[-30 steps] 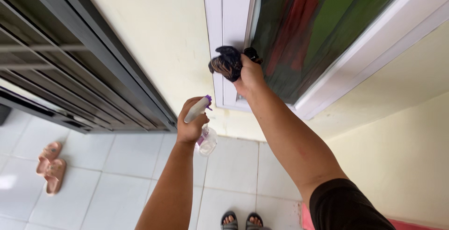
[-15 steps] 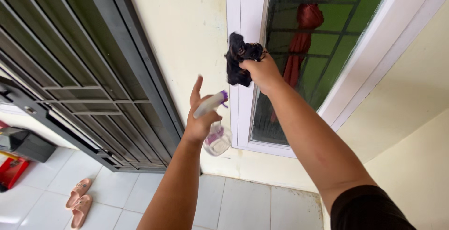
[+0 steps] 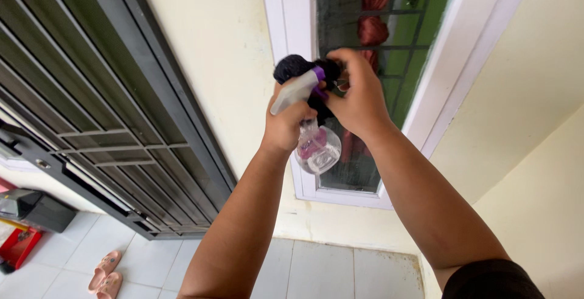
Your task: The person sprays a cleaning solution onto a window and wipes the surface and frame with a dark cloth. They repeatedly spray and wipe different sections of the window, including the edges and corners, to remove dirt and grime.
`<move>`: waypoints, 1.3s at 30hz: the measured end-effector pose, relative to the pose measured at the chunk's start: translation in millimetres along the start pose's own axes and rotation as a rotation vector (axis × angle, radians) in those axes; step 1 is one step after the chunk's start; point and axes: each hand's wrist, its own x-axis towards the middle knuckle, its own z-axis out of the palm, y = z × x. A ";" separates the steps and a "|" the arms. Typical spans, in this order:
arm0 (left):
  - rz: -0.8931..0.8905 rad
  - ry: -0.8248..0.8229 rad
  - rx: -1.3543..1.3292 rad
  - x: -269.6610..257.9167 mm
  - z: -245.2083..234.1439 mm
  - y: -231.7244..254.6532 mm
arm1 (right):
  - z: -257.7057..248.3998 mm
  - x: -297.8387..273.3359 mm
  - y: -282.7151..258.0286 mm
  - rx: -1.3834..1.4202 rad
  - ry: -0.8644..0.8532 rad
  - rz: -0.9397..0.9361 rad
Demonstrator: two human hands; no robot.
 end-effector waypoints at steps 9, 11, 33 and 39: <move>0.291 0.091 0.172 67.9 74.3 27.0 | -67.1 41.2 -26.0 0.217 -0.370 -0.040; 0.254 -0.013 0.085 77.0 85.5 42.4 | -72.2 63.6 -37.5 0.139 -0.336 -0.015; 1.156 0.492 1.157 377.3 30.9 179.1 | -102.0 280.1 -58.0 0.372 -0.070 0.034; 1.118 0.589 1.443 364.3 27.5 135.0 | -90.2 305.8 -52.4 0.341 0.000 -0.057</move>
